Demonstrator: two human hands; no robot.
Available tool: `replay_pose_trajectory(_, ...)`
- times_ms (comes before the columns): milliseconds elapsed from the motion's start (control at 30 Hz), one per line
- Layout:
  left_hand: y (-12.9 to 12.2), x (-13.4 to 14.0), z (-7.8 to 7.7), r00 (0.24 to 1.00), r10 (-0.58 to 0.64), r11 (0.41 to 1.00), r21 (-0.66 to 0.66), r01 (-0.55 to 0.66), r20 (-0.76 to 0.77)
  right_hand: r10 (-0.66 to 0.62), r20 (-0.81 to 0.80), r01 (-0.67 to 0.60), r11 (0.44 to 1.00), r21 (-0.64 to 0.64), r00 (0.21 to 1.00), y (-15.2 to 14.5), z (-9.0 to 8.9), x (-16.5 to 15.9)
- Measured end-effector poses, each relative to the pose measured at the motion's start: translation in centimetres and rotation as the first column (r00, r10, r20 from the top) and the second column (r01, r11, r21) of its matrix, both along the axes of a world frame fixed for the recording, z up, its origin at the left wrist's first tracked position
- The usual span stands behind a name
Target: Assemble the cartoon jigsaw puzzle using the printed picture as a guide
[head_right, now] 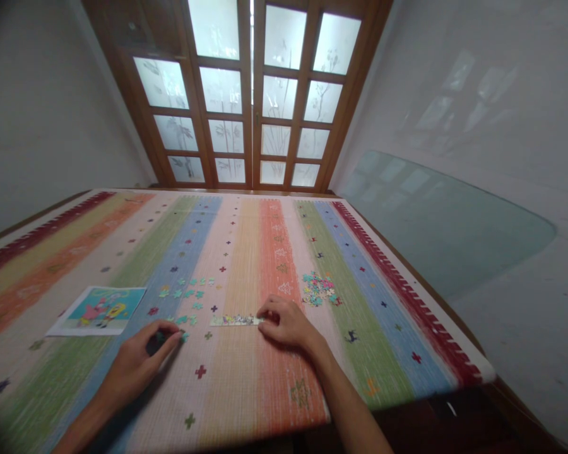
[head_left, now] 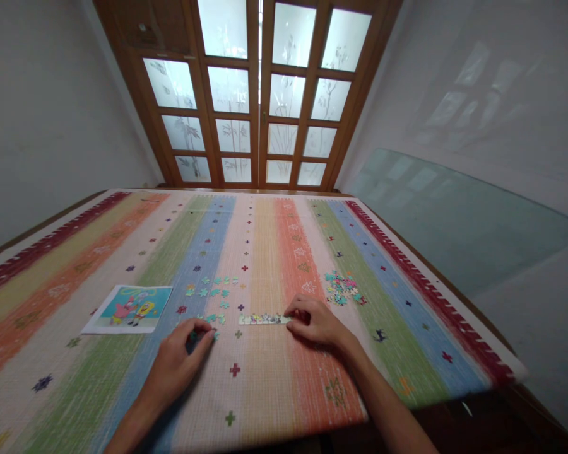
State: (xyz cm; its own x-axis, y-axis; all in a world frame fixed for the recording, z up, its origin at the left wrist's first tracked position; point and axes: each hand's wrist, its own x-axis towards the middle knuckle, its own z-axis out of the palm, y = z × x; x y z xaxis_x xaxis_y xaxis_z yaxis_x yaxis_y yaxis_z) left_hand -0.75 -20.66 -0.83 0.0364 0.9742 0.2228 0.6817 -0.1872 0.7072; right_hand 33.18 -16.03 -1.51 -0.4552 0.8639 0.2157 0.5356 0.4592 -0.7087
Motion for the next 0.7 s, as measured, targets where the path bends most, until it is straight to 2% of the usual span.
replay_pose_trajectory(133,0.0,1.9,0.9,0.99,-0.067,0.994,-0.073,0.076,0.126,-0.003,-0.038,0.004,1.0,0.021,0.999,0.1,-0.1,0.0)
replay_pose_trajectory(267,0.1,4.6,1.7,0.953,-0.236,0.969,-0.03,0.246,0.189,0.03,-0.156,-0.037,0.999,-0.038,0.987,0.1,0.1,0.0)
replay_pose_trajectory(367,0.2,6.8,1.9,0.915,-0.317,0.946,0.013,0.324,0.25,0.063,-0.231,-0.093,0.988,-0.12,0.971,0.0,0.5,0.2)
replay_pose_trajectory(567,0.9,10.0,1.5,0.876,-0.384,0.924,0.124,0.363,0.292,0.087,-0.419,-0.247,0.906,-0.345,0.904,-0.1,0.4,0.8)
replay_pose_trajectory(700,1.5,10.9,1.0,0.873,-0.417,0.906,0.192,0.377,0.252,0.048,-0.476,-0.282,0.855,-0.435,0.878,-0.1,0.2,0.9)
